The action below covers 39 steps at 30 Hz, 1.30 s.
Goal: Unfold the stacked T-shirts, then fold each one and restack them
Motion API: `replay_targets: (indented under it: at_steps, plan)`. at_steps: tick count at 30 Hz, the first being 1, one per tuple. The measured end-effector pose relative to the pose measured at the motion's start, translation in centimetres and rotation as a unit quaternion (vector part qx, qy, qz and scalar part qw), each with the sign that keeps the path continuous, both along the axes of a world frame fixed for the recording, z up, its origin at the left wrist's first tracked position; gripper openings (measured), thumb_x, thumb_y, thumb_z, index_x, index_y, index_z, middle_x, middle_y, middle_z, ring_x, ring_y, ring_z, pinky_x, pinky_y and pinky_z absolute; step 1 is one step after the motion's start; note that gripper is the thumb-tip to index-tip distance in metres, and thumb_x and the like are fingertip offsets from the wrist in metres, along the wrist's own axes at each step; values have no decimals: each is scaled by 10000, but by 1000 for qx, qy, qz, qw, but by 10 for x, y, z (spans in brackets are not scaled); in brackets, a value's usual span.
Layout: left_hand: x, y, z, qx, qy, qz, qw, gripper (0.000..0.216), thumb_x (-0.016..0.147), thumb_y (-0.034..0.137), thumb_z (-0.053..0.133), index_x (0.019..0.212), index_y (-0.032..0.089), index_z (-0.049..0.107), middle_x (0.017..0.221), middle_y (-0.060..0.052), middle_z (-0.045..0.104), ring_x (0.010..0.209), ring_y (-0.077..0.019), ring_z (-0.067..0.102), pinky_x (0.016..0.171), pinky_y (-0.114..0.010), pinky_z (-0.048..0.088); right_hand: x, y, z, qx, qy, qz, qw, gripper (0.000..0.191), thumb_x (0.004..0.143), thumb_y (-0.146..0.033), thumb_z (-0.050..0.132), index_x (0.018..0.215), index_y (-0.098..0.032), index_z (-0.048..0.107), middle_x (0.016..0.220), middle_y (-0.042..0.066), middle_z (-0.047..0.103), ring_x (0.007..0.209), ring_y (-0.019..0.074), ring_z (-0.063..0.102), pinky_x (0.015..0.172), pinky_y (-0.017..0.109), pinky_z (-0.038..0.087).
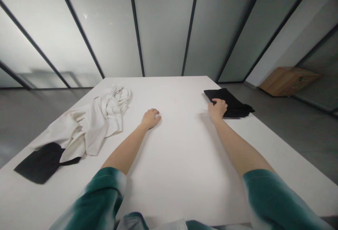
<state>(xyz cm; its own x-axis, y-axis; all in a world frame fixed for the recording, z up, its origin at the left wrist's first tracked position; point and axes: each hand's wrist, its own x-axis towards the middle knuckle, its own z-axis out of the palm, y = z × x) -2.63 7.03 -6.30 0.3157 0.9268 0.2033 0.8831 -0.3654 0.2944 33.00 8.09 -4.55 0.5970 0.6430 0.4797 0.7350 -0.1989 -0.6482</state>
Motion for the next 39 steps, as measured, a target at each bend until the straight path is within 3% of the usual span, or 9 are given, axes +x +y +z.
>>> replay_targets:
  at_steps: [6,9,13,18,21,24,28,32,39]
  plan:
    - [1,-2,1,1,-2,2,1000,361,869,328,509,1151,160,656,1244,-134,641,1160,-291,575,1019,-428,446,54,-21,6,-69,-286,20,955,410,788,-295,564,1155,-133,652,1273,201,579,1255,371,399,1011,559,279]
    - [1,-2,0,0,-9,0,1000,361,862,328,515,1146,157,658,1233,-141,643,1156,-300,575,1016,-437,445,77,-24,6,-150,-274,9,950,488,756,-373,629,1175,-126,663,1272,231,591,1221,402,453,987,592,307]
    - [1,-1,0,0,-25,2,1000,349,857,328,524,1134,169,663,1229,-141,643,1159,-305,573,1013,-444,444,90,-18,16,-216,-186,-9,958,352,819,-294,564,1107,-150,705,1038,223,692,1002,366,616,871,556,405]
    - [0,-3,0,-3,-17,5,1000,350,865,326,526,1139,152,657,1233,-147,640,1166,-303,572,1018,-442,443,77,-13,59,-52,-152,-55,985,337,908,-254,455,1101,-122,698,916,243,693,912,329,646,835,490,406]
    - [1,-3,-1,-5,-30,7,1000,359,867,322,536,1164,152,643,1253,-148,634,1186,-302,568,1035,-454,436,54,-6,86,61,-104,18,993,337,903,-287,481,1125,-134,683,1004,228,691,986,321,628,872,468,416]
    - [4,-1,-3,0,-125,13,992,470,861,346,577,1285,145,567,1346,-160,588,1264,-298,530,1093,-470,394,21,6,96,143,70,140,977,306,884,-335,499,1078,-173,670,1016,150,700,985,281,633,845,413,478]
    - [11,-1,-2,-62,-396,5,916,600,914,434,526,1436,162,409,1465,-169,499,1298,-281,527,1036,-450,470,-34,15,77,63,338,305,888,262,829,-375,549,998,-203,653,902,74,706,880,257,664,724,376,547]
    - [11,-5,-2,-95,-542,-5,835,541,917,495,529,1376,212,488,1277,-120,653,1192,-301,610,972,-466,527,-88,0,38,12,263,385,884,387,737,-368,690,1101,-246,646,1150,89,685,1083,266,619,905,420,513]
    - [15,-2,-4,-2,-419,-7,908,601,804,414,686,1331,200,495,1290,-114,634,1290,-296,527,1102,-462,426,-154,-41,-3,-33,163,562,810,632,677,-487,760,1233,-222,619,1260,113,654,1136,296,602,983,452,464]
